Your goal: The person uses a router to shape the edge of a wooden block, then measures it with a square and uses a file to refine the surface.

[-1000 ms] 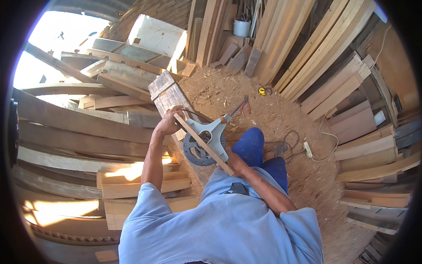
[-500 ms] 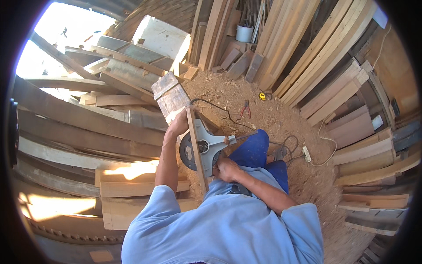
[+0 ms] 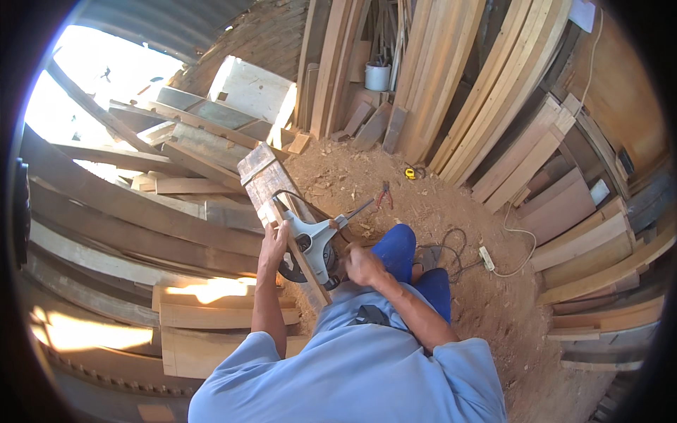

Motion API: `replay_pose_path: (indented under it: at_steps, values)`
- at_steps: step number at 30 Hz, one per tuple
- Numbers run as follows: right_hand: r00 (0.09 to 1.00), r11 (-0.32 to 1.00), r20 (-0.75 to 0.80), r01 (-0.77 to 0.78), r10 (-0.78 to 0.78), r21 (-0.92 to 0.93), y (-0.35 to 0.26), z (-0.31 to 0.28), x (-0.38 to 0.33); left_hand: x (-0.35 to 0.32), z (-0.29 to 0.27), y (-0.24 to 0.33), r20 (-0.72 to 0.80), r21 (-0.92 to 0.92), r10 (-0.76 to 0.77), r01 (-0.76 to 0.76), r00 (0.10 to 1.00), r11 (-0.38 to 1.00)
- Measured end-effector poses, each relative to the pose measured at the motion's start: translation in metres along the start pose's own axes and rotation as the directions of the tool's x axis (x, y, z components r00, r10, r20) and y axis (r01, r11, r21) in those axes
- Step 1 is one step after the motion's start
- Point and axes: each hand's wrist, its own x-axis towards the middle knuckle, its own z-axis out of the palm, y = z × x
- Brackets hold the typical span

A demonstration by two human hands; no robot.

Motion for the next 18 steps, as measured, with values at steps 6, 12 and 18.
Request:
replay_pose_path:
  at_steps: [6,12,18]
  values:
    - [0.812,0.865,-0.315,0.497,-0.492,-0.071,0.01,-0.03,0.049,-0.001,-0.011,-0.02,-0.043,-0.162,-0.033,0.026,0.999,0.986]
    - [0.872,0.841,-0.034,0.481,-0.489,0.248,0.033,-0.027,0.094,-0.006,-0.009,-0.013,0.046,-0.408,0.045,-0.023,0.998,0.913]
    - [0.785,0.741,0.167,0.459,-0.597,0.49,0.012,-0.048,0.086,-0.006,-0.013,-0.024,0.108,-0.464,0.019,0.033,0.994,0.885]
